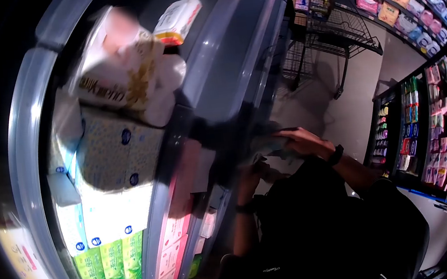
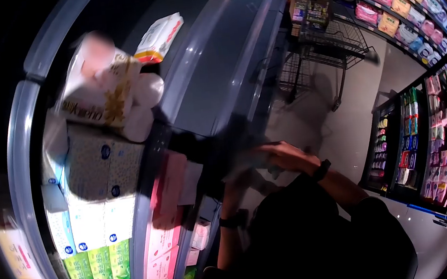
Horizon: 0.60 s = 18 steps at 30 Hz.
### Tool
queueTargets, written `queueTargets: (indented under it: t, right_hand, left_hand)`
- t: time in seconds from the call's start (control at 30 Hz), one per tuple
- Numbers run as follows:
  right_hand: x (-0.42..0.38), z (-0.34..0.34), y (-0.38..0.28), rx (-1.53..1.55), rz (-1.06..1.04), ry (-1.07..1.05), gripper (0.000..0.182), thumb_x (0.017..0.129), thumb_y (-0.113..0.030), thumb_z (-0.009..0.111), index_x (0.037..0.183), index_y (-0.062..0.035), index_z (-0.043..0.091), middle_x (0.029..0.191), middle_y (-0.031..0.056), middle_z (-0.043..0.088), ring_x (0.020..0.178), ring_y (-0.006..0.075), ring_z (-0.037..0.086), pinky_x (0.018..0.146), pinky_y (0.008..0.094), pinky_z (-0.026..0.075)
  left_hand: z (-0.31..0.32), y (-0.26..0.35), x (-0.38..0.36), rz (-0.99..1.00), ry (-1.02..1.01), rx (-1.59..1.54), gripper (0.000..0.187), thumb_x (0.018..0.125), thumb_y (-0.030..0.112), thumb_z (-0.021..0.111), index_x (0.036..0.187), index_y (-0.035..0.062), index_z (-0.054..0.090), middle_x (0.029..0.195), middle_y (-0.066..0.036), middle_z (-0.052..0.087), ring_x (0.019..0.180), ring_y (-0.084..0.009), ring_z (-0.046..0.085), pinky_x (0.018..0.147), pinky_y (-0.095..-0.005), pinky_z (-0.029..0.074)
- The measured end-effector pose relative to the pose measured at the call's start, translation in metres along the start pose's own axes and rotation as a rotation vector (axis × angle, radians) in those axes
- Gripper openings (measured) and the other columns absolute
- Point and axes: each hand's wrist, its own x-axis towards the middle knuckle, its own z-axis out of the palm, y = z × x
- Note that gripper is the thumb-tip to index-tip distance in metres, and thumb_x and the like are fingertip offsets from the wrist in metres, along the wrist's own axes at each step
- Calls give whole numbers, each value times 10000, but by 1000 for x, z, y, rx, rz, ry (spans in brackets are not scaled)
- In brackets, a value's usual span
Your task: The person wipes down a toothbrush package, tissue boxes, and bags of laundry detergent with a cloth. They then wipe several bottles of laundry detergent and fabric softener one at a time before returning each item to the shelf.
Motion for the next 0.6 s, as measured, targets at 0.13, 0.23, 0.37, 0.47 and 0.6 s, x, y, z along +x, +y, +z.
queueTargets:
  t: [0.13,0.23,0.37,0.47,0.6]
  right_hand:
    - [-57,-46,54,58,-58,221,490,785,69,473,1255,-67,501,1056,176,623,902,322,616,778,366,474]
    - [-106,-89,75,160,68,361,471,792,71,475,1246,-49,506,927,141,639,750,217,606,714,316,469]
    - [-174,-148,128,280,156,555,437,807,50,475,1233,-36,518,840,96,634,674,134,550,672,275,455]
    - [-223,-187,166,310,213,719,420,815,24,484,1230,-30,521,898,103,632,740,151,560,710,283,453]
    - [-271,-246,173,227,367,822,410,825,-36,494,1234,-26,522,1043,137,633,923,195,593,818,298,452]
  left_hand:
    - [51,5,40,-109,-199,54,209,796,44,654,998,33,602,796,1,605,720,-57,536,628,-217,437]
    - [103,7,74,-48,-305,139,185,813,50,637,994,42,601,791,11,586,722,-57,532,629,-220,435]
    - [191,18,123,-134,-401,327,123,867,86,589,979,36,588,803,17,574,734,-63,524,651,-222,434]
    - [268,30,154,-282,-415,23,120,901,112,557,990,36,582,825,5,580,746,-76,529,675,-221,432]
    - [349,6,210,-296,-491,230,148,912,137,557,1000,22,585,845,-27,594,750,-85,546,677,-209,420]
